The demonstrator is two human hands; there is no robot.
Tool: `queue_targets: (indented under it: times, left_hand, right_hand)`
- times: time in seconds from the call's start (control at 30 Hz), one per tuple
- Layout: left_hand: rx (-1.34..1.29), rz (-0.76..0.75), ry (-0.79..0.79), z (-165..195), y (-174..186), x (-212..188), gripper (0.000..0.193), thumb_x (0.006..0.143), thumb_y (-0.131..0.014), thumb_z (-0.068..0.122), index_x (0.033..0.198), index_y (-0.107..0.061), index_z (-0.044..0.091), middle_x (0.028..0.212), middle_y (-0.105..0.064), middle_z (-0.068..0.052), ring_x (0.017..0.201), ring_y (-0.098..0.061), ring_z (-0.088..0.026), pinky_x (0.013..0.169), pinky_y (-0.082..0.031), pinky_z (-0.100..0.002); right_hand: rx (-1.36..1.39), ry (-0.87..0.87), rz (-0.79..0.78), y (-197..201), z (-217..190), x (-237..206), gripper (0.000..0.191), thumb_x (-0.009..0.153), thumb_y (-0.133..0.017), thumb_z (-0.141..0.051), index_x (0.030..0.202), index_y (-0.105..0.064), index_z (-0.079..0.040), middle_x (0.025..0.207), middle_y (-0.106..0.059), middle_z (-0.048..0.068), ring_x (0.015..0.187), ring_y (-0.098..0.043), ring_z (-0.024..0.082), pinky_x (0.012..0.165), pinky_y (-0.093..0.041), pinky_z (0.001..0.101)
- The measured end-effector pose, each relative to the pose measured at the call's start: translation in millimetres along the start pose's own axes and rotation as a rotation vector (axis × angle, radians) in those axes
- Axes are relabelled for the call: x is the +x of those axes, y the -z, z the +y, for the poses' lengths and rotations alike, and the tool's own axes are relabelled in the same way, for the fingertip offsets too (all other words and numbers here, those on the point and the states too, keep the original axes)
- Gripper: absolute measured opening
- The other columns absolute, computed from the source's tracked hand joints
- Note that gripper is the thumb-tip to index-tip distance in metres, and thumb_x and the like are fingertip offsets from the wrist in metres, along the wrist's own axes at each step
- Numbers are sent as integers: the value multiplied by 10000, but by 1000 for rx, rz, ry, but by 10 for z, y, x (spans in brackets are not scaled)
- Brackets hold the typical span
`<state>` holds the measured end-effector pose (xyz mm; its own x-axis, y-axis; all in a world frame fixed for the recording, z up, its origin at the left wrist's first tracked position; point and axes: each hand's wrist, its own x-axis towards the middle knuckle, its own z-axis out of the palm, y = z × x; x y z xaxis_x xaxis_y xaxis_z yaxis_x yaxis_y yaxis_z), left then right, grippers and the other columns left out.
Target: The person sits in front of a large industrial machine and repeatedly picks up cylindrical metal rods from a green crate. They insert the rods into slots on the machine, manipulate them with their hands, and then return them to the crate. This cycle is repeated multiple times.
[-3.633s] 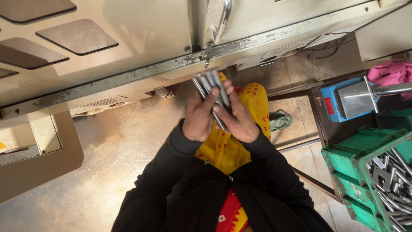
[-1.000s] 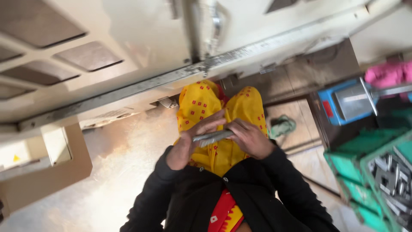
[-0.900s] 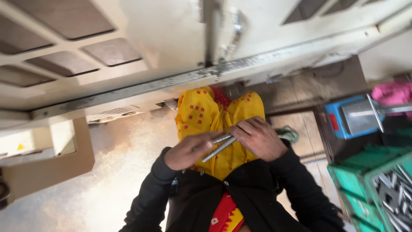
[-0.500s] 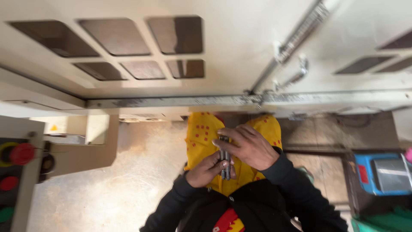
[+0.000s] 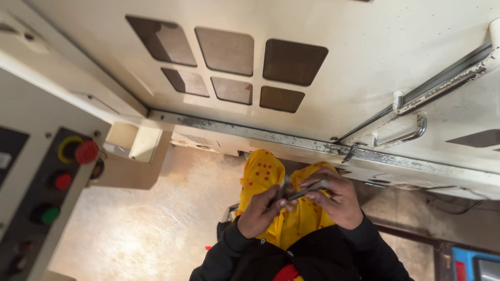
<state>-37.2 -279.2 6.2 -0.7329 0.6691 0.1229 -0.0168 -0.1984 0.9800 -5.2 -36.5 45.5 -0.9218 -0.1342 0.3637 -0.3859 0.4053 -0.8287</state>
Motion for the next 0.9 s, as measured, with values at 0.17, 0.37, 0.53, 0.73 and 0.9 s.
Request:
queue_targets:
  times: [0.17,0.37,0.53,0.73,0.9]
  left_hand:
    - [-163,166,86,-110,-293,62,229,1058,-561,83,1263,-592,-13,963,-697,-67,701,-609,-84,647,-533,-239]
    - [77,43,-86,94,-378,150,179,1060,-596,58,1214,-633,-25,968,-696,-73,735,-642,-97,664,-541,-254]
    - [-155,18,-355,263,-395,376,190,1056,-577,89,1221,-618,6,1100,-661,-66,753,-621,-100,676,-546,-256]
    - [-156,45,-124,516,-549,920,210,1163,-480,116,1265,-639,24,1035,-685,-52,747,-613,-85,666,-501,-228]
    - [253,149,-461,975,-779,1612,389,1085,-547,15,1472,-509,32,1378,-616,-129,1067,-673,-170,819,-571,-272]
  right_hand:
    - [567,-184,-50,8,103,-274,305,926,-716,-231,1102,-687,17,793,-729,78,673,-697,148,596,-582,288]
    - [590,-169,-388,36,20,-544,234,1055,-645,-192,1006,-687,34,845,-754,147,789,-773,227,722,-624,328]
    - [282,274,198,416,-42,-457,265,1090,-570,-240,964,-658,-24,912,-762,144,837,-756,213,822,-638,369]
    - [-616,715,798,1157,262,275,317,1125,-504,-262,905,-635,-76,925,-805,120,841,-727,161,939,-599,389]
    - [-661,581,848,1197,491,813,252,1090,-581,-257,921,-690,-105,885,-783,29,908,-737,215,982,-481,467]
